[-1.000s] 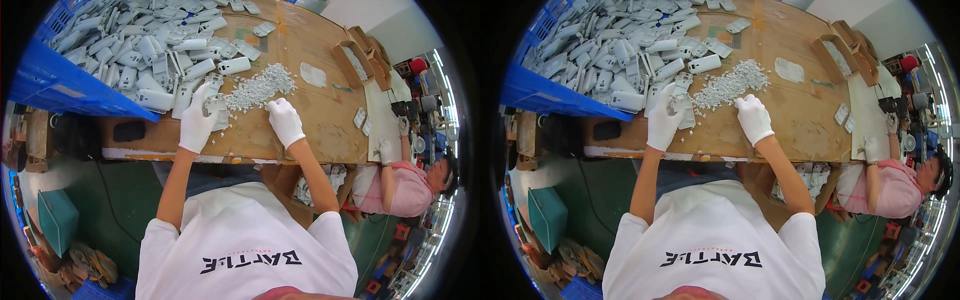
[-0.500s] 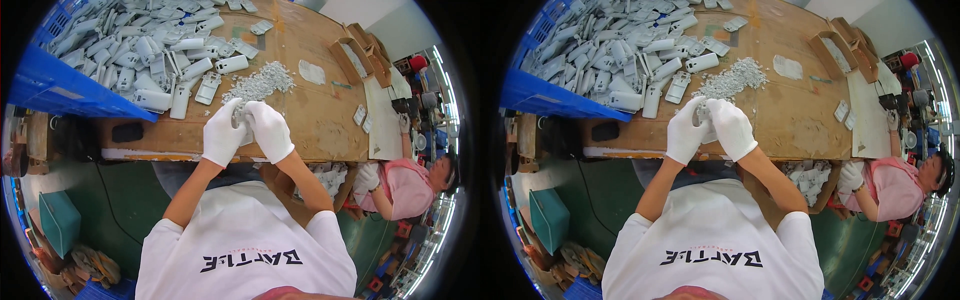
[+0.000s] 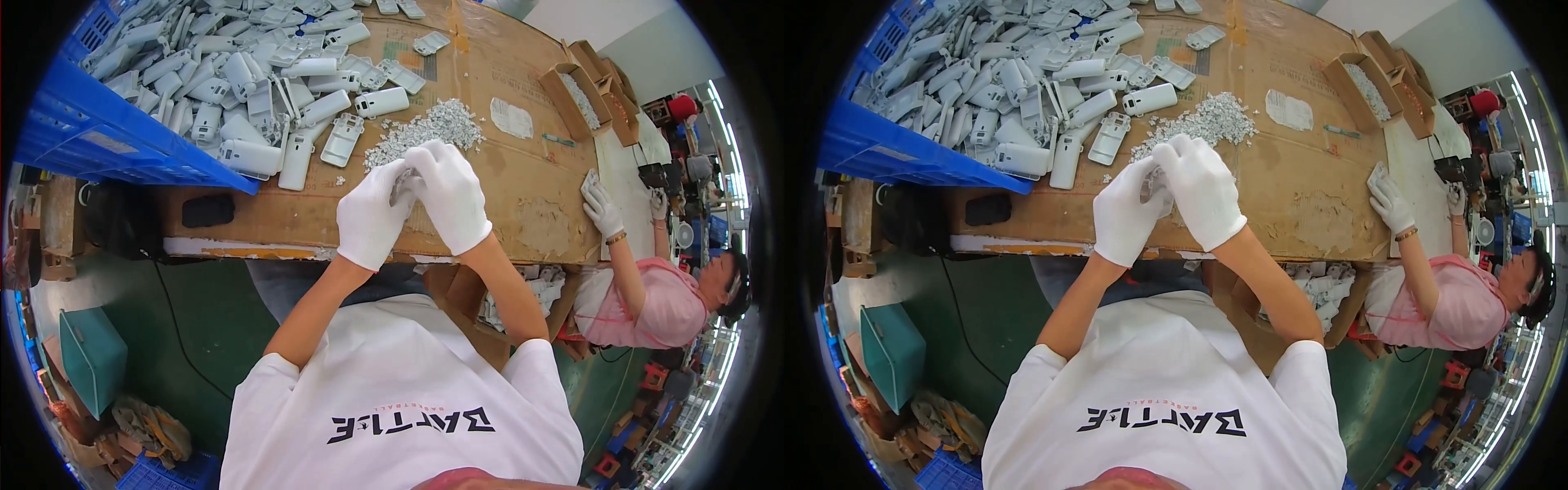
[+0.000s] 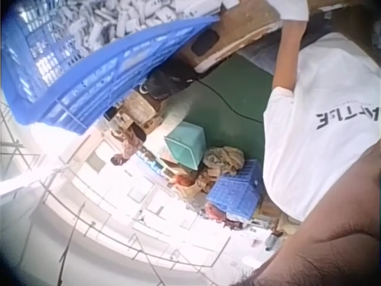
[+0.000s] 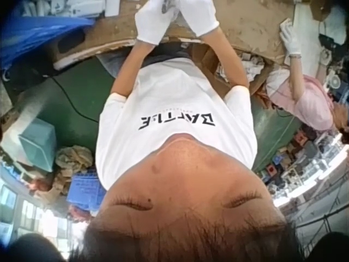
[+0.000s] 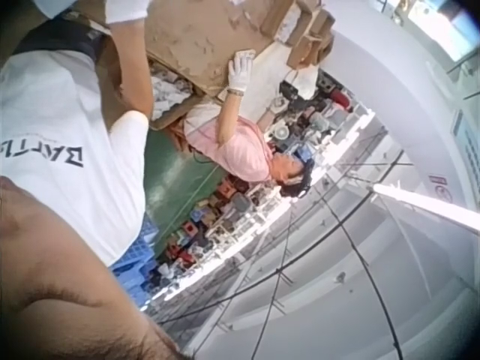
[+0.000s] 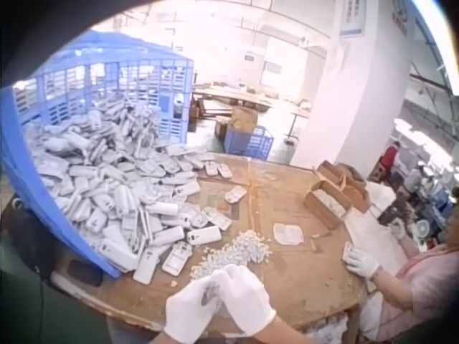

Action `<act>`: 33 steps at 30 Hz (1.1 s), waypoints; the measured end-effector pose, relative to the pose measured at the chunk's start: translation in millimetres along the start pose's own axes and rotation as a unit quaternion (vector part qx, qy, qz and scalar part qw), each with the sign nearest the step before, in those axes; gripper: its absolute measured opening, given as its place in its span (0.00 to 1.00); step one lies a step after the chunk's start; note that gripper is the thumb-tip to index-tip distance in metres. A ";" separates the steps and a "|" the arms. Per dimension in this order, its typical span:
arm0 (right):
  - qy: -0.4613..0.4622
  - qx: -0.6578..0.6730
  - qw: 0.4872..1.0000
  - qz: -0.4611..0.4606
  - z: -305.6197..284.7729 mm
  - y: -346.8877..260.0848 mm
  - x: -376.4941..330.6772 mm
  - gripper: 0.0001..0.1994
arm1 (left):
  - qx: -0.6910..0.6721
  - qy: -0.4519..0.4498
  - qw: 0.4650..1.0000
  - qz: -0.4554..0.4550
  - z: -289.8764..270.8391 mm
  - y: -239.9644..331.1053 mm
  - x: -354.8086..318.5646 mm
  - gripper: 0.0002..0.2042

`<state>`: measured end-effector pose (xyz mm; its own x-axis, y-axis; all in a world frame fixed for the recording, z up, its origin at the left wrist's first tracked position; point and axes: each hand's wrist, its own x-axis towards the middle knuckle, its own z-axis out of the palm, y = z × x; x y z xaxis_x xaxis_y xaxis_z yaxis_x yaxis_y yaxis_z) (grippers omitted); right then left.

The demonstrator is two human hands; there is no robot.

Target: The person picks up a remote control shell and a small white component, fits the component into the shell by hand, and places the assembled unit into a cardboard box.

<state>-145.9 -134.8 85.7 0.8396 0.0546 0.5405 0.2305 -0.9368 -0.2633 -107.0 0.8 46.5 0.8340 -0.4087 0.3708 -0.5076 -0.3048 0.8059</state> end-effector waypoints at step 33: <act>0.009 0.203 0.943 0.263 3.6 -13.9 -28.1 0.04 | -0.140 -0.017 0.987 -0.073 -8.5 14.0 8.3 0.06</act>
<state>-171.0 -122.1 71.3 0.8827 -0.3894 0.2630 -0.0423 -0.6232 -0.7809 -105.3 0.5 64.8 0.8837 -0.4086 0.2283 -0.2983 -0.1158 0.9474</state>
